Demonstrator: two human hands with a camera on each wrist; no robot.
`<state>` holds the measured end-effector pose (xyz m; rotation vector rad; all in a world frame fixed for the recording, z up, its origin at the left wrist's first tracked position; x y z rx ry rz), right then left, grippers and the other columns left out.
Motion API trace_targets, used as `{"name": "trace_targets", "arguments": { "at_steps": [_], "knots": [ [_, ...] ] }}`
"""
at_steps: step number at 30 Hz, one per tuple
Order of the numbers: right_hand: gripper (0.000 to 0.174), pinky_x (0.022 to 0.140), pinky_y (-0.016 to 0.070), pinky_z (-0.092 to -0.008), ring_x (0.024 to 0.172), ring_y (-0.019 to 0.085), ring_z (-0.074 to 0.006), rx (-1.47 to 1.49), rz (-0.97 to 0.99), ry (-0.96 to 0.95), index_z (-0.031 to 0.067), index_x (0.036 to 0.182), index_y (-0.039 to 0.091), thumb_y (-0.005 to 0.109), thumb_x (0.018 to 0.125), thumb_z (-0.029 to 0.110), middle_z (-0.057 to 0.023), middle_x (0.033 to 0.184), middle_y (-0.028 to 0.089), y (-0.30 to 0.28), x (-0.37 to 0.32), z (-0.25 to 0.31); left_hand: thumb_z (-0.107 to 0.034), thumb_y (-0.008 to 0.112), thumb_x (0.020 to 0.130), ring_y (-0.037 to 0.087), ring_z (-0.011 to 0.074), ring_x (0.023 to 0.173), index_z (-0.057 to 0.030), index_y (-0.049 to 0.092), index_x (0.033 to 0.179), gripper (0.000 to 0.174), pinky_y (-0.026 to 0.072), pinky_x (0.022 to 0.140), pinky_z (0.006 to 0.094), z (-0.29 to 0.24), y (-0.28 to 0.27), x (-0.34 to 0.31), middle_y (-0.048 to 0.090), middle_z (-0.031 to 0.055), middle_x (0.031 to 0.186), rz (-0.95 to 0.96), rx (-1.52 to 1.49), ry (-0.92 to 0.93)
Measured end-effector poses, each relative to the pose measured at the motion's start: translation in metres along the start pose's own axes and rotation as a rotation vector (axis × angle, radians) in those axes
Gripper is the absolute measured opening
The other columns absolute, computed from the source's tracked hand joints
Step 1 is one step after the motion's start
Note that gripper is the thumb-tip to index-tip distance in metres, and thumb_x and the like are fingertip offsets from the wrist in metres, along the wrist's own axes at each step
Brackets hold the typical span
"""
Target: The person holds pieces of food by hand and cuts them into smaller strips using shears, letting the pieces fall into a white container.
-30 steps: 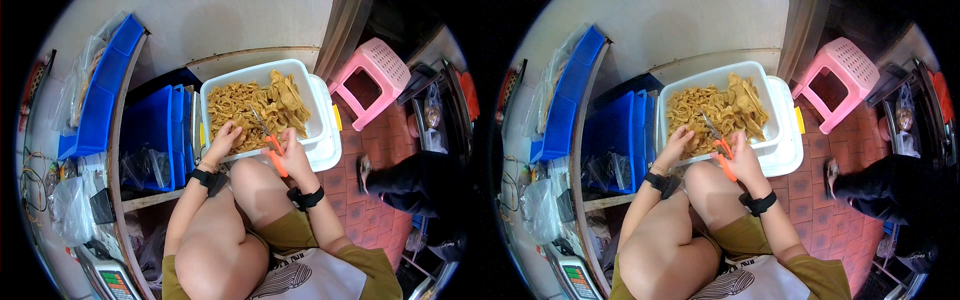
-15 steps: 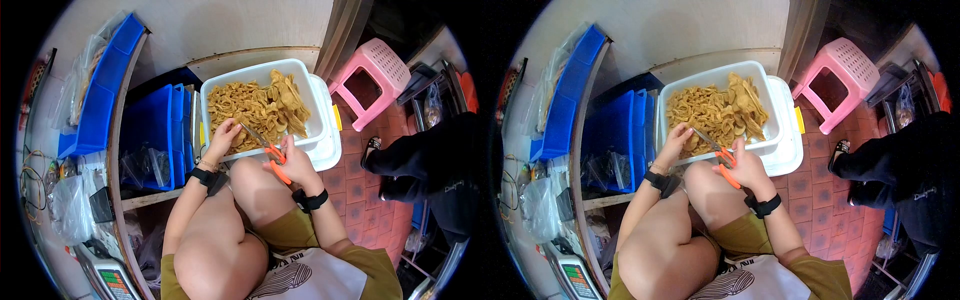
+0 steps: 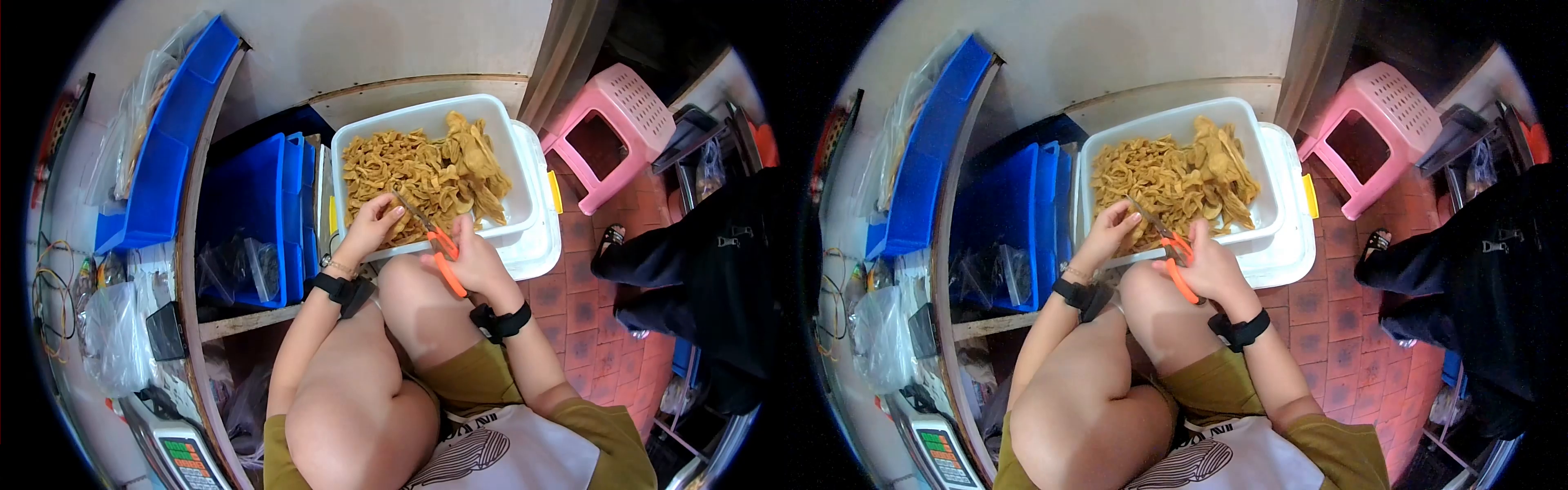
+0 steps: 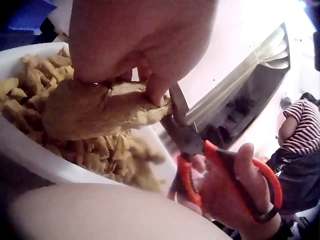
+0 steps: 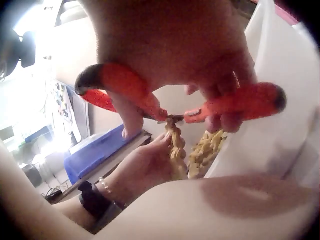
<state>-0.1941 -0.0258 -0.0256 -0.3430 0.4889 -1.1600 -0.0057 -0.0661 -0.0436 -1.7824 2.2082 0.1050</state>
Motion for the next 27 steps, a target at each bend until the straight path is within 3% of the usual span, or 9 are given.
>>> {"name": "trace_targets", "arguments": {
  "at_steps": [4,6,10,12,15,17,22,24,27],
  "knots": [
    [0.067,0.059,0.0457,-0.0405,0.067,0.059,-0.0394,0.081,-0.04,-0.078,0.0035,0.095,0.033,0.076,0.068,0.046,-0.0203,0.07,0.057,-0.004,-0.004,0.001,-0.017,0.057,0.091,0.043,0.0018,0.065,-0.0007,0.057,0.111,0.025,0.0353,0.054,0.0171,0.002,0.002,0.003,0.052,-0.0053,0.076,-0.033,-0.089,0.028],
    [0.067,0.058,0.0455,-0.0402,0.065,0.059,-0.0391,0.07,-0.046,-0.077,0.0036,0.094,0.033,0.077,0.067,0.046,-0.02,0.068,0.056,-0.006,-0.007,0.004,-0.017,0.057,0.091,0.039,0.0019,0.06,-0.0007,0.056,0.112,0.026,0.0314,0.049,0.0173,-0.011,-0.006,0.004,0.048,-0.0065,0.071,-0.207,0.029,0.253],
    [0.068,0.058,0.0461,-0.0397,0.065,0.059,-0.039,0.105,-0.001,-0.063,0.0037,0.095,0.033,0.077,0.067,0.046,-0.0204,0.068,0.057,-0.01,-0.009,0.001,-0.016,0.057,0.091,0.04,0.0027,0.062,-0.0003,0.056,0.11,0.025,0.0335,0.052,0.0187,-0.012,-0.005,-0.001,0.048,-0.006,0.073,-0.147,0.005,0.151],
    [0.069,0.059,0.0465,-0.0399,0.066,0.06,-0.0392,0.062,-0.002,-0.038,0.0037,0.096,0.033,0.077,0.066,0.047,-0.0207,0.069,0.057,-0.015,-0.007,0.001,-0.017,0.057,0.092,0.046,0.0034,0.074,0.0006,0.057,0.109,0.025,0.0399,0.064,0.019,-0.014,-0.004,-0.004,0.055,-0.0038,0.083,-0.112,0.064,0.106],
    [0.07,0.061,0.047,-0.0398,0.068,0.06,-0.0388,-0.031,-0.028,-0.058,0.0035,0.097,0.033,0.077,0.066,0.049,-0.0204,0.072,0.058,-0.021,0.0,0.004,-0.017,0.057,0.091,0.043,0.0029,0.067,-0.0005,0.057,0.111,0.026,0.0375,0.057,0.0189,-0.015,0.005,-0.001,0.053,-0.0047,0.078,-0.025,0.167,0.099],
    [0.066,0.06,0.0449,-0.0332,0.065,0.057,-0.0249,-0.019,0.014,-0.036,0.0046,0.094,0.03,0.08,0.068,0.039,-0.0139,0.076,0.058,-0.017,0.006,0.007,-0.017,0.058,0.091,0.042,0.0028,0.064,-0.0008,0.056,0.111,0.026,0.036,0.054,0.0188,-0.01,0.005,0.001,0.051,-0.0049,0.076,-0.042,0.181,0.108],
    [0.066,0.062,0.0449,-0.0335,0.065,0.054,-0.024,0.034,0.012,-0.043,0.0046,0.093,0.031,0.08,0.067,0.04,-0.0132,0.076,0.056,-0.013,0.016,0.01,-0.018,0.059,0.09,0.042,0.0026,0.062,0.0,0.057,0.112,0.028,0.0363,0.053,0.0187,-0.016,0.0,0.001,0.05,-0.0043,0.075,-0.142,0.225,0.157],
    [0.065,0.063,0.0447,-0.0332,0.065,0.053,-0.0233,0.071,0.005,-0.053,0.0048,0.092,0.031,0.08,0.067,0.039,-0.0127,0.075,0.055,-0.014,0.016,0.014,-0.017,0.059,0.09,0.043,0.0023,0.064,0.001,0.057,0.11,0.027,0.0375,0.054,0.0186,-0.025,-0.001,-0.001,0.052,-0.0032,0.076,-0.181,0.254,0.287],
    [0.062,0.061,0.0442,-0.0324,0.064,0.05,-0.0213,0.041,-0.026,-0.071,0.0059,0.089,0.032,0.081,0.067,0.037,-0.0115,0.073,0.053,-0.016,0.01,0.018,-0.016,0.06,0.089,0.045,0.0031,0.068,0.0029,0.058,0.108,0.027,0.0398,0.057,0.0192,-0.01,-0.007,0.002,0.053,-0.0023,0.078,-0.195,0.222,0.155]
  ]
}}
Point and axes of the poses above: each hand's wrist, its own x-axis towards the middle knuckle, its own y-axis out of the palm, z = x × y, the point moved 7 cm from there along x, towards the middle knuckle
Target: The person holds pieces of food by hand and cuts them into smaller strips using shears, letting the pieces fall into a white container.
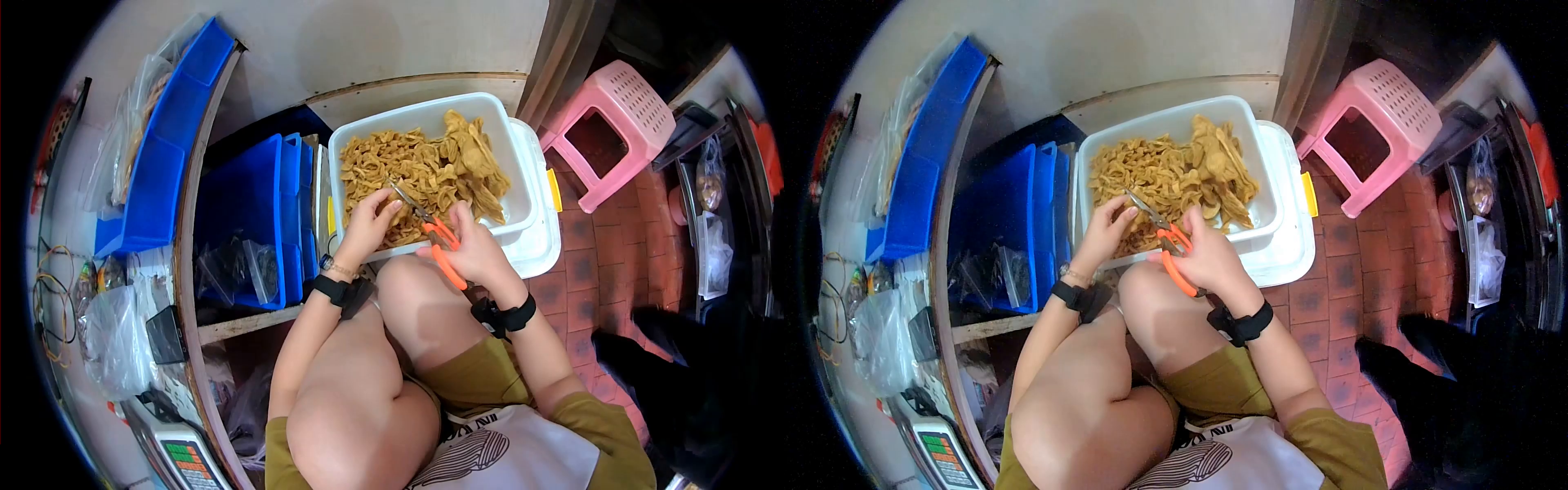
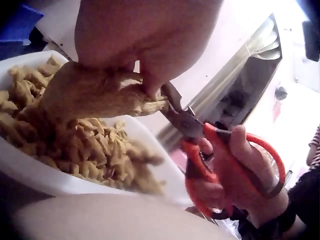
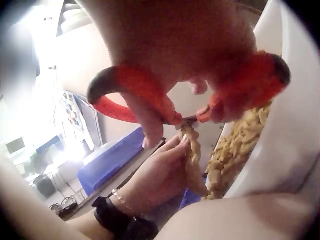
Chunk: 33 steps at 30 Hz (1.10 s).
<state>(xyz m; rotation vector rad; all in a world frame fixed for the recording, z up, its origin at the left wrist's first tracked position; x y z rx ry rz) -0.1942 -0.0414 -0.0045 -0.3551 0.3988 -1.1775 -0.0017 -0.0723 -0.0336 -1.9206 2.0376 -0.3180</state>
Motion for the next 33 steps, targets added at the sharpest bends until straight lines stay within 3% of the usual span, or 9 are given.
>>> {"name": "trace_targets", "arguments": {
  "at_steps": [3,6,9,11,15,19,23,25,33],
  "knots": [
    [0.059,0.059,0.0429,-0.0308,0.062,0.047,-0.0185,0.027,-0.001,0.023,0.0067,0.086,0.034,0.081,0.067,0.035,-0.009,0.069,0.049,0.001,-0.008,-0.003,-0.016,0.06,0.089,0.047,0.0043,0.069,0.0035,0.057,0.107,0.026,0.0409,0.059,0.0195,-0.006,-0.004,0.006,0.054,-0.0022,0.078,-0.048,0.141,0.169],
    [0.057,0.056,0.0414,-0.0291,0.059,0.044,-0.0155,0.027,-0.06,-0.051,0.0072,0.085,0.034,0.082,0.067,0.033,-0.0059,0.065,0.044,0.002,-0.01,-0.007,-0.018,0.06,0.088,0.056,0.0124,0.076,0.0049,0.058,0.106,0.029,0.0454,0.069,0.0252,0.0,-0.005,0.006,0.063,0.0091,0.085,-0.026,0.029,-0.015],
    [0.058,0.054,0.0412,-0.0288,0.057,0.043,-0.0161,0.016,-0.091,0.027,0.0067,0.087,0.033,0.082,0.067,0.033,-0.006,0.063,0.043,-0.005,-0.011,-0.012,-0.017,0.059,0.089,0.055,0.0108,0.078,0.0042,0.056,0.108,0.028,0.0452,0.069,0.0237,-0.003,-0.008,0.005,0.062,0.0073,0.089,-0.032,0.063,0.005],
    [0.065,0.058,0.0467,-0.0377,0.063,0.058,-0.0364,0.035,-0.13,0.029,0.0045,0.092,0.035,0.077,0.067,0.047,-0.0181,0.068,0.056,-0.011,-0.013,-0.017,-0.016,0.059,0.089,0.054,0.0099,0.079,0.0032,0.055,0.109,0.027,0.045,0.069,0.0231,-0.001,-0.003,0.003,0.061,0.0056,0.091,-0.015,-0.085,-0.024],
    [0.068,0.058,0.0467,-0.0387,0.064,0.059,-0.0368,-0.047,-0.09,0.0,0.004,0.095,0.033,0.076,0.068,0.049,-0.0187,0.068,0.056,-0.014,-0.013,-0.018,-0.015,0.057,0.091,0.052,0.0077,0.079,0.0005,0.053,0.109,0.024,0.0443,0.068,0.0213,0.015,0.008,0.007,0.057,0.001,0.092,0.071,-0.34,-0.091],
    [0.069,0.058,0.0464,-0.041,0.067,0.06,-0.0392,-0.137,-0.005,0.018,0.0031,0.097,0.032,0.074,0.069,0.051,-0.02,0.07,0.057,-0.008,-0.017,-0.02,-0.016,0.057,0.091,0.051,0.0056,0.076,-0.0016,0.053,0.109,0.023,0.0436,0.064,0.0203,0.033,0.019,0.004,0.056,-0.0002,0.087,0.143,-0.349,-0.224],
    [0.073,0.06,0.0461,-0.0421,0.068,0.06,-0.0415,-0.135,0.048,0.043,0.0025,0.1,0.032,0.072,0.069,0.055,-0.0219,0.073,0.058,-0.001,-0.02,-0.029,-0.016,0.057,0.091,0.05,0.0048,0.074,-0.0024,0.053,0.111,0.024,0.0436,0.063,0.0205,0.03,0.015,0.003,0.056,-0.0003,0.088,0.141,-0.21,-0.175],
    [0.074,0.061,0.0462,-0.042,0.069,0.06,-0.0416,-0.139,0.063,0.054,0.0026,0.101,0.032,0.072,0.069,0.055,-0.022,0.073,0.058,0.003,-0.021,-0.038,-0.019,0.055,0.093,0.052,0.0068,0.085,-0.0034,0.053,0.113,0.026,0.0433,0.074,0.0215,0.034,0.017,0.001,0.058,0.0005,0.096,0.177,-0.3,-0.259],
    [0.073,0.065,0.0468,-0.0408,0.071,0.061,-0.0408,-0.099,0.075,0.071,0.0038,0.103,0.031,0.071,0.07,0.055,-0.0216,0.074,0.06,0.009,-0.022,-0.053,-0.017,0.053,0.093,0.053,0.0082,0.089,-0.0009,0.05,0.116,0.028,0.0434,0.078,0.0228,0.033,0.013,0.002,0.059,0.0023,0.1,0.117,-0.281,-0.201]
  ]
}}
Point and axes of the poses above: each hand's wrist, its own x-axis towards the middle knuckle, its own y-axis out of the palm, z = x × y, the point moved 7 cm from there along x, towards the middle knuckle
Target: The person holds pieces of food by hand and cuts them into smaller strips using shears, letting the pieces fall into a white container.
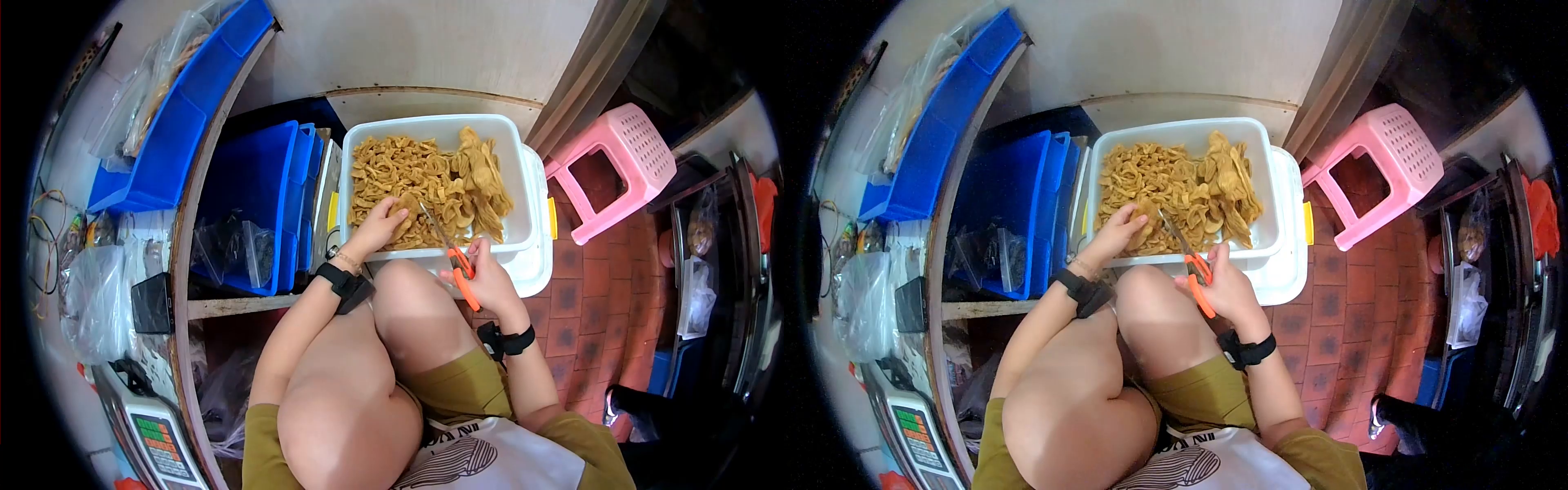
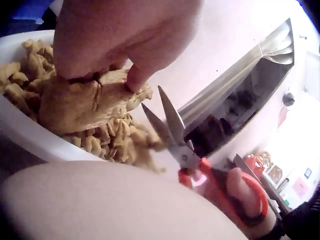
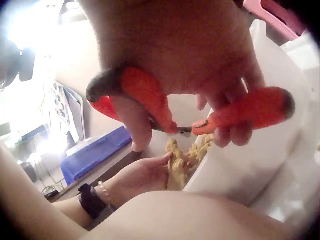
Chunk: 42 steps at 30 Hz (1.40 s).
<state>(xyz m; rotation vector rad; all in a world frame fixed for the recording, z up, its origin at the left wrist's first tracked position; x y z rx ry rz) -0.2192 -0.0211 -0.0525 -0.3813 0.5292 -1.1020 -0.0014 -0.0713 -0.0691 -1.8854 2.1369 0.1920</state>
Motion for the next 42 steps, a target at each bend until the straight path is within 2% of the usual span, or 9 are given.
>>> {"name": "trace_targets", "arguments": {
  "at_steps": [4,11,14,23,28,31,35,38,42],
  "knots": [
    [0.07,0.065,0.0472,-0.0397,0.072,0.062,-0.0394,0.045,-0.03,0.009,0.0038,0.105,0.031,0.07,0.072,0.053,-0.0205,0.075,0.062,-0.008,-0.001,0.012,-0.016,0.053,0.093,0.052,0.0088,0.089,-0.0001,0.05,0.116,0.028,0.0432,0.078,0.0234,0.007,-0.014,0.006,0.058,0.0027,0.1,-0.147,0.03,0.087],
    [0.069,0.066,0.0473,-0.0381,0.072,0.062,-0.0372,0.047,-0.008,0.06,0.0039,0.106,0.032,0.07,0.074,0.051,-0.0188,0.076,0.063,-0.012,0.0,0.013,-0.015,0.055,0.092,0.052,0.0083,0.087,0.0004,0.049,0.115,0.029,0.0429,0.076,0.0227,0.007,-0.019,0.005,0.057,0.0018,0.098,-0.146,0.065,0.074],
    [0.07,0.067,0.047,-0.0376,0.072,0.062,-0.0369,0.032,0.067,0.063,0.004,0.107,0.032,0.071,0.072,0.051,-0.0183,0.075,0.062,-0.011,-0.002,0.014,-0.014,0.054,0.092,0.052,0.0113,0.093,0.0037,0.048,0.117,0.031,0.0425,0.082,0.0233,-0.002,-0.014,0.0,0.057,0.0072,0.107,-0.131,0.006,0.032],
    [0.072,0.067,0.0474,-0.0381,0.071,0.061,-0.0362,0.116,0.073,0.018,0.0032,0.107,0.032,0.074,0.07,0.048,-0.019,0.076,0.061,-0.001,0.002,0.012,-0.016,0.055,0.092,0.051,0.0069,0.084,0.0006,0.053,0.113,0.027,0.0438,0.076,0.0221,-0.012,0.012,-0.003,0.058,0.0017,0.095,0.089,-0.139,0.043],
    [0.071,0.066,0.0478,-0.0382,0.072,0.062,-0.0375,0.115,0.056,0.0,0.0024,0.107,0.032,0.073,0.071,0.049,-0.0211,0.077,0.061,-0.001,0.001,0.024,-0.021,0.06,0.089,0.04,0.0065,0.064,-0.0006,0.058,0.099,0.023,0.0366,0.057,0.0231,-0.017,0.015,-0.001,0.048,-0.0036,0.07,0.071,0.011,0.26],
    [0.069,0.065,0.0475,-0.0365,0.071,0.062,-0.0337,0.053,0.033,0.019,0.0029,0.106,0.031,0.073,0.072,0.045,-0.0196,0.078,0.061,-0.004,0.001,0.035,-0.023,0.061,0.088,0.036,0.0068,0.06,-0.0004,0.059,0.095,0.024,0.033,0.053,0.0242,-0.015,0.016,-0.001,0.043,-0.0038,0.065,0.114,0.145,0.18],
    [0.068,0.063,0.047,-0.0344,0.066,0.061,-0.029,-0.049,-0.009,0.044,0.0035,0.104,0.031,0.075,0.071,0.042,-0.0168,0.076,0.061,-0.007,0.004,0.043,-0.024,0.062,0.088,0.035,0.0072,0.06,-0.0008,0.059,0.096,0.025,0.0334,0.053,0.0247,-0.02,0.014,-0.007,0.044,-0.0025,0.065,0.123,0.12,0.05],
    [0.069,0.062,0.0472,-0.0384,0.068,0.062,-0.0366,0.009,-0.037,-0.003,0.004,0.104,0.033,0.073,0.07,0.048,-0.0195,0.072,0.06,-0.003,0.006,0.037,-0.023,0.061,0.088,0.037,0.0064,0.06,-0.0005,0.059,0.099,0.025,0.0342,0.054,0.0239,-0.02,0.008,-0.005,0.046,-0.0035,0.065,0.065,0.179,0.105],
    [0.067,0.057,0.0459,-0.037,0.061,0.06,-0.0336,0.141,-0.015,-0.011,0.0055,0.101,0.033,0.077,0.067,0.042,-0.0159,0.065,0.058,-0.007,-0.001,0.037,-0.02,0.059,0.09,0.038,0.0037,0.055,-0.0008,0.06,0.1,0.022,0.0319,0.048,0.0213,-0.027,0.004,-0.004,0.048,-0.0058,0.067,-0.028,0.036,0.214]
  ]
}}
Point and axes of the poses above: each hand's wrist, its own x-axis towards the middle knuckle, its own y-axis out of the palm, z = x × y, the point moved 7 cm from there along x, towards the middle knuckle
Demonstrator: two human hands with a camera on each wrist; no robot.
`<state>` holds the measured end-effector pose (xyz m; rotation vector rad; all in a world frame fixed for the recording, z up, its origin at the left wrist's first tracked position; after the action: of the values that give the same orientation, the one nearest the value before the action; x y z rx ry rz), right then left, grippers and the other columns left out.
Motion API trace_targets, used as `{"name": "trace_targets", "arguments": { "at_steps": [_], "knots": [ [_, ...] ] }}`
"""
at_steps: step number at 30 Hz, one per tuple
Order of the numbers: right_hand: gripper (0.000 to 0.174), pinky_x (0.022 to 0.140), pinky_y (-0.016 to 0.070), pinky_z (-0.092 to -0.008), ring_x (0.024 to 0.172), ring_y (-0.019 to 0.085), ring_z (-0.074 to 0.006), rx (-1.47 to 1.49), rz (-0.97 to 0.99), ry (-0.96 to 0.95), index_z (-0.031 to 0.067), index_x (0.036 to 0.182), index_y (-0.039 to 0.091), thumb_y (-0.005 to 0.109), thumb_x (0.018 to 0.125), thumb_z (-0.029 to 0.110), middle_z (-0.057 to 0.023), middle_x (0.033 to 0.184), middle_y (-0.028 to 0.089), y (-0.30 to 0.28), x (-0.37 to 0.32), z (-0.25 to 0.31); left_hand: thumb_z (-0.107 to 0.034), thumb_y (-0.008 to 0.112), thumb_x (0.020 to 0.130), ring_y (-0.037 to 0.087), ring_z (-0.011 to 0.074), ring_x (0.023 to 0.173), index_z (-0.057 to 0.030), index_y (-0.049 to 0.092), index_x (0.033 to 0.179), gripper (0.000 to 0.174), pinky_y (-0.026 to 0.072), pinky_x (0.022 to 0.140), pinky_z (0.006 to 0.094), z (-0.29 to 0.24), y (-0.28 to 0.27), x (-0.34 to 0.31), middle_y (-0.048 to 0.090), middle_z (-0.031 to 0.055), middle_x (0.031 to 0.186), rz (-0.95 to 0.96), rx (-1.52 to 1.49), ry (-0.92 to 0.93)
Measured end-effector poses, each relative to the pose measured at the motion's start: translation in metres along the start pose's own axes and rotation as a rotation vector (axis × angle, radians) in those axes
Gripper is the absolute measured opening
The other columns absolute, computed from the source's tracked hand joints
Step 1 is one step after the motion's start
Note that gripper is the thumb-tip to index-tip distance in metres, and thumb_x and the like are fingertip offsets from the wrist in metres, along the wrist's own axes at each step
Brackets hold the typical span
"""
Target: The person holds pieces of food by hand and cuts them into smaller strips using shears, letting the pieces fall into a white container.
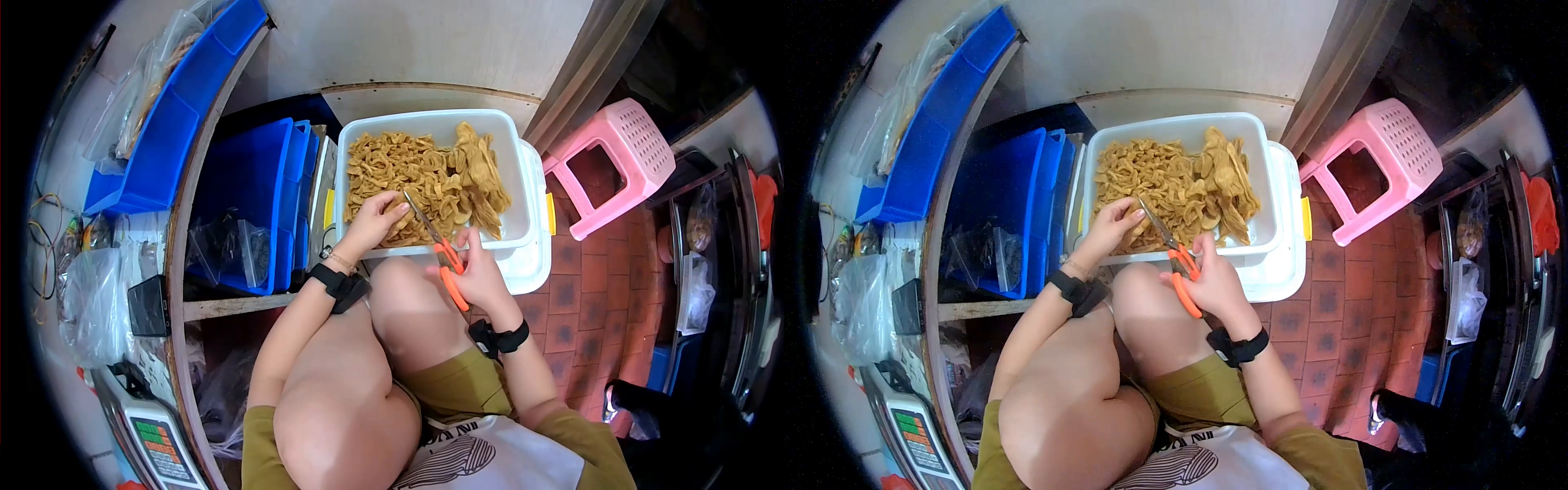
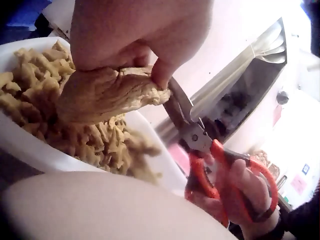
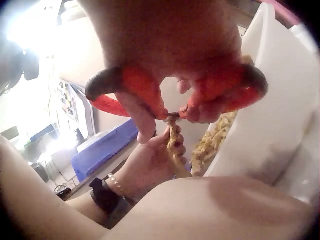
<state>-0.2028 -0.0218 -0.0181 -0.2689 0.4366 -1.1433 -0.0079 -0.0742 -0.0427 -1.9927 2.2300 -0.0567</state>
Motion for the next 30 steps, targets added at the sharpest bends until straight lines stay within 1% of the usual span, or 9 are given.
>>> {"name": "trace_targets", "arguments": {
  "at_steps": [2,8,10,11,15,17,20,27,30],
  "knots": [
    [0.065,0.054,0.0444,-0.0355,0.056,0.058,-0.0311,0.013,0.011,-0.006,0.0063,0.098,0.033,0.08,0.066,0.037,-0.013,0.061,0.056,0.0,-0.002,-0.006,-0.019,0.059,0.09,0.039,0.0028,0.053,-0.0009,0.061,0.1,0.021,0.0309,0.046,0.0203,-0.006,0.0,0.0,0.049,-0.0065,0.067,-0.01,-0.003,0.074],
    [0.071,0.059,0.0474,-0.0402,0.066,0.062,-0.0371,-0.218,-0.043,0.013,0.0033,0.104,0.035,0.074,0.068,0.05,-0.019,0.07,0.06,-0.007,-0.006,0.001,-0.019,0.059,0.09,0.041,0.0028,0.06,-0.0002,0.061,0.101,0.022,0.0354,0.052,0.0213,-0.006,0.006,-0.006,0.048,-0.0062,0.066,0.075,0.003,-0.129],
    [0.077,0.062,0.0483,-0.0404,0.071,0.063,-0.0385,-0.174,-0.004,0.012,0.0009,0.11,0.033,0.073,0.068,0.053,-0.0215,0.076,0.061,-0.001,-0.004,0.003,-0.019,0.061,0.089,0.037,0.0014,0.059,-0.0036,0.062,0.094,0.016,0.0297,0.05,0.0202,-0.016,0.026,-0.012,0.043,-0.0078,0.064,0.244,0.151,-0.112],
    [0.084,0.066,0.0491,-0.0407,0.076,0.063,-0.0399,-0.131,0.035,0.01,-0.0015,0.116,0.031,0.071,0.068,0.056,-0.024,0.081,0.062,0.003,-0.002,0.004,-0.019,0.061,0.088,0.037,0.002,0.059,-0.0027,0.063,0.096,0.018,0.0295,0.05,0.0201,-0.029,0.031,-0.014,0.043,-0.0067,0.062,0.241,0.223,0.018],
    [0.096,0.071,0.0494,-0.0391,0.082,0.063,-0.0405,-0.179,0.107,0.106,-0.0048,0.123,0.026,0.072,0.066,0.057,-0.0261,0.088,0.062,0.002,0.003,0.01,-0.017,0.061,0.088,0.037,0.0026,0.059,-0.0018,0.063,0.099,0.019,0.0304,0.05,0.0206,-0.032,0.033,-0.014,0.046,-0.0069,0.064,0.272,0.261,0.065],
    [0.099,0.073,0.0492,-0.0392,0.083,0.063,-0.0401,-0.192,0.062,0.07,-0.0053,0.123,0.026,0.075,0.063,0.055,-0.0257,0.088,0.062,-0.003,0.005,0.012,-0.016,0.062,0.086,0.051,0.01,0.074,0.0004,0.063,0.103,0.024,0.044,0.071,0.0277,-0.026,0.028,-0.015,0.064,0.0077,0.083,0.226,0.15,-0.094],
    [0.101,0.074,0.0491,-0.0397,0.083,0.064,-0.0392,-0.135,-0.034,-0.026,-0.0046,0.124,0.026,0.079,0.059,0.052,-0.0252,0.087,0.062,-0.01,0.008,0.007,-0.016,0.062,0.086,0.051,0.0109,0.072,0.0003,0.063,0.103,0.024,0.0444,0.07,0.0284,-0.02,0.021,-0.012,0.064,0.0089,0.082,0.196,0.262,-0.041],
    [0.084,0.067,0.0488,-0.0374,0.072,0.063,-0.0341,-0.054,-0.031,0.108,0.0026,0.11,0.032,0.083,0.059,0.045,-0.0191,0.079,0.063,-0.009,0.004,0.001,-0.019,0.063,0.086,0.051,0.0111,0.068,0.0012,0.062,0.098,0.023,0.0442,0.065,0.0274,-0.016,0.01,-0.007,0.061,0.0082,0.074,0.082,0.339,-0.122],
    [0.076,0.062,0.0478,-0.0361,0.065,0.062,-0.0312,-0.001,-0.083,0.134,0.0054,0.102,0.032,0.081,0.062,0.046,-0.0161,0.076,0.063,-0.01,0.004,-0.002,-0.02,0.063,0.086,0.052,0.0098,0.067,0.0027,0.06,0.098,0.025,0.0434,0.063,0.0249,0.008,-0.004,0.0,0.059,0.0066,0.072,-0.047,0.108,-0.063]
  ]
}}
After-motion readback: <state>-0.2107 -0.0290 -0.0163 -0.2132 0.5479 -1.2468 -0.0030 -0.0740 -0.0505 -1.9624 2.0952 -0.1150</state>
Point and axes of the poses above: each hand's wrist, its own x-axis towards the middle knuckle, its own y-axis out of the palm, z = x × y, the point moved 7 cm from there along x, towards the middle knuckle
